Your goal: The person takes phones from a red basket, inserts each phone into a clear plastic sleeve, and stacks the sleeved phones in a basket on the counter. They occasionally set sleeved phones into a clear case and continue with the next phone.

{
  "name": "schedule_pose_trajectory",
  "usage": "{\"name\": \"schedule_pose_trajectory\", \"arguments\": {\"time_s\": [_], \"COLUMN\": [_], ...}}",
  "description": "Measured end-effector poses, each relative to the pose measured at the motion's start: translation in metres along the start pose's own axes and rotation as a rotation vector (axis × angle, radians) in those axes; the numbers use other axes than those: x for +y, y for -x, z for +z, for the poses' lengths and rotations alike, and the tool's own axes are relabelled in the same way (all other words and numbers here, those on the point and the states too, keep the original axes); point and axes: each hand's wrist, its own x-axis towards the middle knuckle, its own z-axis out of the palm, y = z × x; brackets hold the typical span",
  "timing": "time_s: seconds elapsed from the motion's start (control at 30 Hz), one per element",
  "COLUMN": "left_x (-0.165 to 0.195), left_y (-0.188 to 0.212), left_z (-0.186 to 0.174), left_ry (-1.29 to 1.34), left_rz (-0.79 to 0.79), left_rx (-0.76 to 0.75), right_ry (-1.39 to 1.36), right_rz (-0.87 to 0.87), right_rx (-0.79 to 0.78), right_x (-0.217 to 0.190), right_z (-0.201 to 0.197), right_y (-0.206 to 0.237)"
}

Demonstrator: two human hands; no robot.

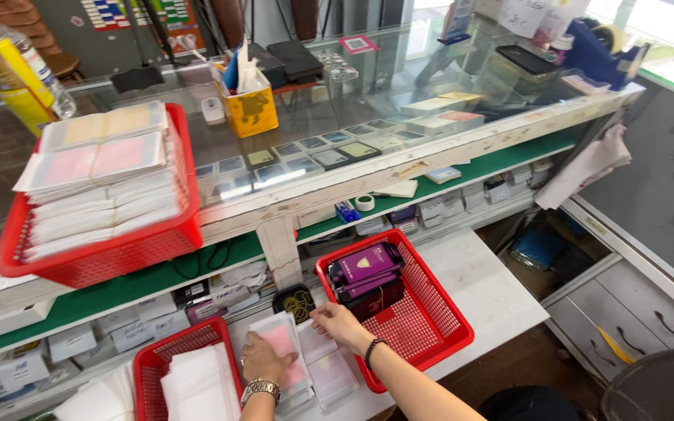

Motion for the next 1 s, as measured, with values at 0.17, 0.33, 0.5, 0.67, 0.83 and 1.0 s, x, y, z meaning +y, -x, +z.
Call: {"name": "schedule_pose_trajectory", "arguments": {"time_s": [0.17,0.33,0.5,0.67,0.83,1.0], "left_x": [0.003,0.003,0.017,0.041,0.049,0.073], "left_y": [0.0,0.004,0.001,-0.004,-0.013,-0.013], "left_z": [0.004,0.002,-0.003,-0.022,-0.053,-0.034], "left_ry": [-0.069,0.043,0.513,1.43,1.601,1.413], "left_rz": [0.115,0.147,0.22,0.249,0.182,0.331], "left_rx": [0.095,0.165,0.092,-0.087,-0.461,-0.443], "right_ry": [0.062,0.107,0.354,-0.053,-0.131,-0.129], "right_rz": [-0.016,-0.032,-0.238,0.106,0.038,-0.106], "right_rx": [-0.007,-0.021,0.025,-0.337,-0.325,-0.111], "right_x": [-0.004,0.005,0.014,0.012,0.012,0.029], "right_z": [0.005,0.004,0.0,-0.012,-0.025,-0.03], "right_y": [0.01,0.007,-0.001,0.01,0.029,0.028]}}
